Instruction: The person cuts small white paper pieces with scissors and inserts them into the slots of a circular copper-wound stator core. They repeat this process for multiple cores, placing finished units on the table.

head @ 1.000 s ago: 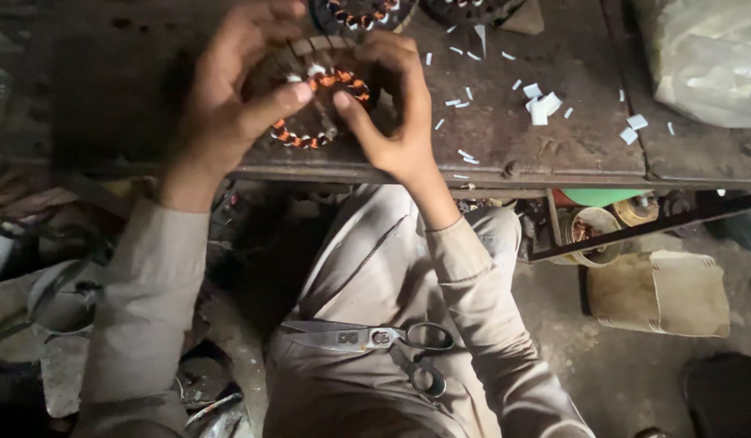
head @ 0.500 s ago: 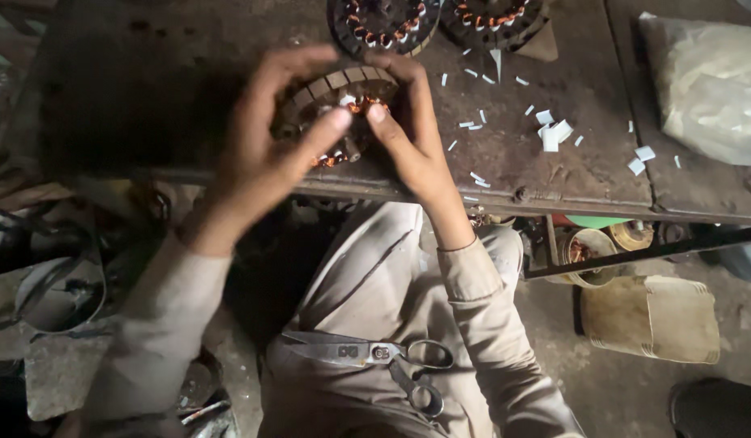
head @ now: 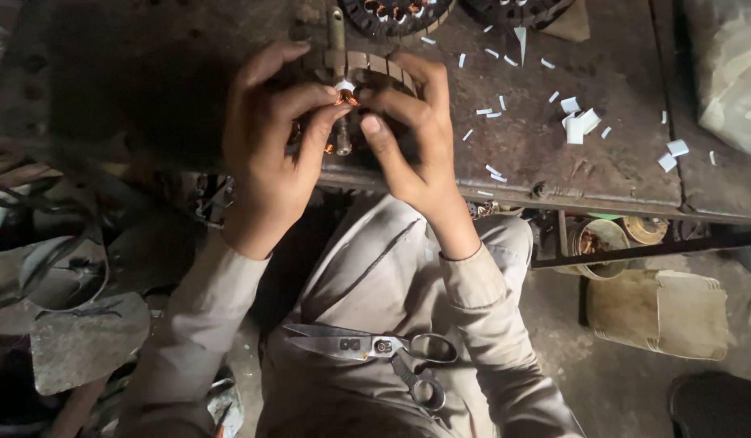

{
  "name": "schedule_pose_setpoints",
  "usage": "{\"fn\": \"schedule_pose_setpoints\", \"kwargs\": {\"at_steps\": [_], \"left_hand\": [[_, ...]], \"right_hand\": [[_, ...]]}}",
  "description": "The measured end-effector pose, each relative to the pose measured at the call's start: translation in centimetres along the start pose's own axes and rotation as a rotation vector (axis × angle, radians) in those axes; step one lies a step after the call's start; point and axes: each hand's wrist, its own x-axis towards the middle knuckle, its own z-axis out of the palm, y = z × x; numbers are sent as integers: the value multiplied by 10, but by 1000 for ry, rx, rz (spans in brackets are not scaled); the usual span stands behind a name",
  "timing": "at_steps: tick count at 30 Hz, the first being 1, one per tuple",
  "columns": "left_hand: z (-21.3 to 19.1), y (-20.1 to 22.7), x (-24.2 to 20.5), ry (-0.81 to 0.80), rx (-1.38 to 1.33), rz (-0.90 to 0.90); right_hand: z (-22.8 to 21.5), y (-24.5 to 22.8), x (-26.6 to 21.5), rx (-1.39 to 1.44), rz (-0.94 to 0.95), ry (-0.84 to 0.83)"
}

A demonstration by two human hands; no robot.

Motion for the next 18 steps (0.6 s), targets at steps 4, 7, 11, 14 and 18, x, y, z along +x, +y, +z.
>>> {"fn": "schedule_pose_setpoints", "kwargs": {"at_steps": [4, 7, 11, 14, 18], "left_hand": [[2, 1, 0, 12, 11, 24], [6, 1, 3, 41, -41, 35], [8, -2, 10, 16, -61, 65], [4, -6, 20, -39, -116, 46], [-1, -9, 32, -102, -18, 144]], "right_hand": [[1, -1, -1, -65, -22, 7], [1, 1, -1, -90, -46, 18], [0, 2, -3, -63, -22, 25], [4, 2, -7, 137, 28, 114], [1, 3, -10, 380, 213, 101]]}}
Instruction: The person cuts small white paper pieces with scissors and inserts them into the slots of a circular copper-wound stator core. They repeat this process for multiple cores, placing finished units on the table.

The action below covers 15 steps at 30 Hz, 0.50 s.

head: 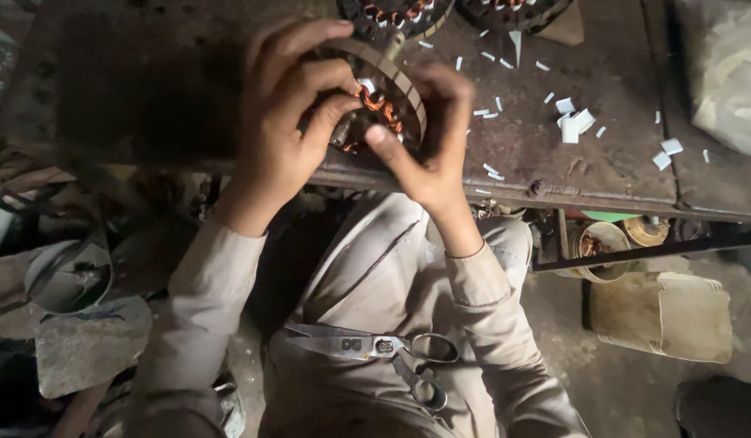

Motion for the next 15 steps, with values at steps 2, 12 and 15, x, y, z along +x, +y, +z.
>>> {"fn": "schedule_pose_setpoints", "kwargs": {"at_steps": [2, 12, 15], "left_hand": [[1, 4, 1, 10, 64, 1], [-2, 21, -4, -42, 17, -143], [3, 18, 2, -61, 26, -83]], "right_hand": [[-5, 0, 1, -38, 44, -7], [-4, -5, 8, 61, 99, -36], [-5, -11, 11, -4, 117, -4]]}}
